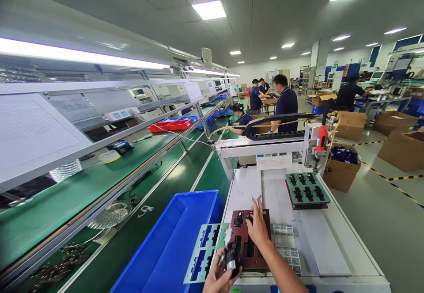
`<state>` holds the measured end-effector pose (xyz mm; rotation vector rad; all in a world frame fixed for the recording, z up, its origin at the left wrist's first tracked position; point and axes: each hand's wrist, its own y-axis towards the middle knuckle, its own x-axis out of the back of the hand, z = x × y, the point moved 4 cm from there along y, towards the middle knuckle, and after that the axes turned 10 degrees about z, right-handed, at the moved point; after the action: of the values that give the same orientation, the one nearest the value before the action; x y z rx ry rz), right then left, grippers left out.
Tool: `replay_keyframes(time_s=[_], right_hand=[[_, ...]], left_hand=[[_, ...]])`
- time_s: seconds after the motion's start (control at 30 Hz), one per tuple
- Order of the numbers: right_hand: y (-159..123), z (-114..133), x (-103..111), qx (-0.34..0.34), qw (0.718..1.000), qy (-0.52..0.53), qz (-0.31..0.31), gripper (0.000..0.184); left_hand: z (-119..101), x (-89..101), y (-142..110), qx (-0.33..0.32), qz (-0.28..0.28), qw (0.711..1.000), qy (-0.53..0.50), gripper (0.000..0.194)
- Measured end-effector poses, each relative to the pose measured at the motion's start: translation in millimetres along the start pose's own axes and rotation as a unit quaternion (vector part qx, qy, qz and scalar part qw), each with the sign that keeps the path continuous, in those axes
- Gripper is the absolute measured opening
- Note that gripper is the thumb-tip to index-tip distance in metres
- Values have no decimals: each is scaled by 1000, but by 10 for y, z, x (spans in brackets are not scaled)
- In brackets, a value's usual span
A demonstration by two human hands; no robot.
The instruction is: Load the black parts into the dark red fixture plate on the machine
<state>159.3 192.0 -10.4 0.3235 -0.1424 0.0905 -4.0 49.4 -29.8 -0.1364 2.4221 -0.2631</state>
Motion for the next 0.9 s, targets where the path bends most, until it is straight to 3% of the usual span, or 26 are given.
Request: replay_keyframes(time_s=[0.1, 0.2, 0.3, 0.4, 0.5, 0.6, 0.7, 0.9], right_hand=[[96, 100, -37, 23, 999, 16, 16, 64], [83, 440, -3, 10, 997, 70, -11, 78], [-12, 784, 14, -49, 983, 178, -27, 101], [-186, 989, -35, -84, 960, 267, -4, 96], [-387, 1068, -46, -80, 953, 291, 31, 83], [-555, 1116, 112, -69, 977, 201, 2, 76], [-689, 1156, 281, -95, 981, 167, -19, 78], [-875, 1084, 175, -165, 950, 236, 117, 92]], left_hand=[[-3, 92, -10, 35, -47, 998, -20, 63], [-82, 61, 3, 25, -72, 997, -12, 59], [-128, -123, 32, 6, 9, 1000, 5, 64], [-99, -331, 30, 19, 126, 991, 51, 70], [-79, -400, 4, 33, 163, 984, 70, 90], [-170, -359, -3, 4, 144, 987, 79, 100], [-358, -311, 3, -58, 109, 977, 176, 82], [-637, -421, -41, -132, 100, 903, 396, 58]])
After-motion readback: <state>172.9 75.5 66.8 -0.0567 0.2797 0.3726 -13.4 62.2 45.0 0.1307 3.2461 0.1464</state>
